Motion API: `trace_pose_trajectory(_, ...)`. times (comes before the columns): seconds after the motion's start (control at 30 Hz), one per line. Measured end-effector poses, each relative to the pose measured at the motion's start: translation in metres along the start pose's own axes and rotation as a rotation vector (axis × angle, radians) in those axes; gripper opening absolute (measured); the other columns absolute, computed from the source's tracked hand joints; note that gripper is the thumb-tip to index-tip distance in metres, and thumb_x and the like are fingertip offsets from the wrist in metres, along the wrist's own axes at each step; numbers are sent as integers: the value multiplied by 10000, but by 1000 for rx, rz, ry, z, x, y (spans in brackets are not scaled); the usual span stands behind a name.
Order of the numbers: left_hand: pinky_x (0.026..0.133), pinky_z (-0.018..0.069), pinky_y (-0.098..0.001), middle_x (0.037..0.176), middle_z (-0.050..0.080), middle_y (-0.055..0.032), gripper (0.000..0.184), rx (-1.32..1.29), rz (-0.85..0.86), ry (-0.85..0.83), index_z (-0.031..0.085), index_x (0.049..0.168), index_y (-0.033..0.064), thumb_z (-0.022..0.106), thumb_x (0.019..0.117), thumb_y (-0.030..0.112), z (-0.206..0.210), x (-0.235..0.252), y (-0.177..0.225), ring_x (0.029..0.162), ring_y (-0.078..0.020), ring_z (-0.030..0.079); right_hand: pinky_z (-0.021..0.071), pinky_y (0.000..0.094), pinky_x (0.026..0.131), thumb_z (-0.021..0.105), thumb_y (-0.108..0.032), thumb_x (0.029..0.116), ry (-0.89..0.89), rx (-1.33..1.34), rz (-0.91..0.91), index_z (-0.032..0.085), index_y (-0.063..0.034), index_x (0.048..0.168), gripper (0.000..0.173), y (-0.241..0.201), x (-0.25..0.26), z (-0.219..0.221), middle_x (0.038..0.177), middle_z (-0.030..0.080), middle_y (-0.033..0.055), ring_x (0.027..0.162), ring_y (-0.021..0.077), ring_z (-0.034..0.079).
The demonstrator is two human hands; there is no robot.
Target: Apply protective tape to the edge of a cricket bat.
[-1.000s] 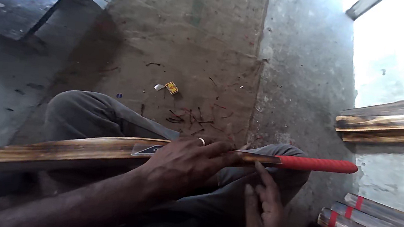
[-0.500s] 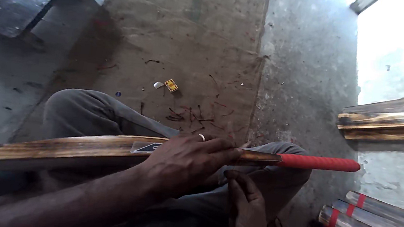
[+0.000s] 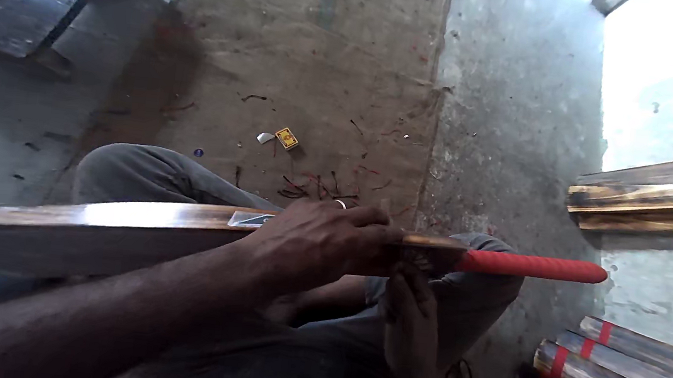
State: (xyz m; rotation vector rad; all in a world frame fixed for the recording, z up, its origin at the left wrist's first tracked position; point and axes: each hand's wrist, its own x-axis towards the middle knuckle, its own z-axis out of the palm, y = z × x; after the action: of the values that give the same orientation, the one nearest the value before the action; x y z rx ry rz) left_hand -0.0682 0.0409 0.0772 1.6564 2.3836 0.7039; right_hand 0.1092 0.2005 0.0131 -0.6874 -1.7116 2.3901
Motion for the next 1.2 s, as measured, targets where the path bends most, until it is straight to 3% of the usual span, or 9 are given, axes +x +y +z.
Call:
trace_pose_trajectory(0.07, 700, 577, -413, 1366, 611, 38, 394, 77, -21, -26, 576, 1412, 331, 581, 1018, 328, -2, 5, 0, 945, -195, 687, 408, 246, 505, 545, -245, 1057, 3, 8, 17, 676, -128, 1116, 185, -2, 6, 2, 647, 462, 1, 519, 68, 432)
trace_pose_trajectory(0.17, 972, 520, -490, 1425, 588, 9, 467, 159, -72, 2, 577, 1431, 289, 552, 985, 429, 7, 9, 7, 1261, -254, 582, 411, 242, 495, 527, -240, 1059, 33, 8, 59, 678, -120, 1129, 205, -9, 13, 5, 654, 483, 22, 514, 79, 441)
trace_pose_trajectory(0.27, 1081, 373, -632, 1536, 489, -13, 838, 205, -175, -12, 439, 1549, 236, 662, 841, 626, 25, 4, 24, 1426, -307, 422, 419, 250, 479, 542, -242, 1058, 88, -10, 78, 702, -128, 1143, 215, -14, 17, 10, 714, 538, 50, 520, 94, 455)
trace_pose_trajectory(0.33, 1077, 289, -692, 1594, 405, -40, 1099, 279, -242, -10, 332, 1607, 199, 794, 707, 628, 39, 2, 36, 1449, -328, 372, 414, 254, 480, 557, -250, 1050, 135, -32, 87, 718, -149, 1136, 209, -16, 17, 15, 753, 568, 46, 537, 95, 462)
trace_pose_trajectory(0.4, 1087, 256, -705, 1615, 368, -58, 1137, 343, -271, -2, 279, 1625, 184, 819, 707, 582, 51, 3, 37, 1457, -331, 360, 408, 256, 488, 566, -267, 1042, 180, -41, 126, 725, -168, 1137, 210, -20, 17, 20, 753, 578, 38, 548, 95, 465)
trace_pose_trajectory(0.53, 1066, 312, -674, 1578, 403, -64, 1039, 331, -250, -23, 268, 1626, 186, 723, 787, 598, 58, 6, 24, 1419, -331, 397, 331, 220, 443, 562, -312, 1045, 176, 31, 184, 713, -204, 1170, 223, -28, 16, 23, 602, 381, -30, 467, 58, 359)
trace_pose_trajectory(0.63, 942, 404, -575, 1509, 484, -25, 965, 299, -227, -21, 339, 1596, 218, 647, 788, 646, 54, 11, 14, 1303, -310, 484, 348, 235, 459, 552, -266, 1048, 149, 69, 147, 701, -177, 1203, 233, -28, 1, 20, 610, 389, -27, 473, 60, 359)
trace_pose_trajectory(0.77, 869, 438, -569, 1507, 493, -7, 1139, 273, -231, -85, 333, 1603, 241, 654, 665, 801, 50, 14, 9, 1245, -305, 518, 390, 242, 479, 538, -159, 1043, 140, 94, 126, 687, -70, 1180, 220, -19, -33, 14, 649, 443, -6, 500, 61, 392)
trace_pose_trajectory(1.2, 871, 460, -567, 1516, 476, -26, 1243, 206, -266, -248, 309, 1606, 223, 613, 603, 890, 40, 24, 2, 1291, -319, 497, 396, 246, 465, 526, -113, 1049, 124, 59, 145, 665, 8, 1162, 216, 28, -49, -1, 646, 464, 13, 493, 74, 406)
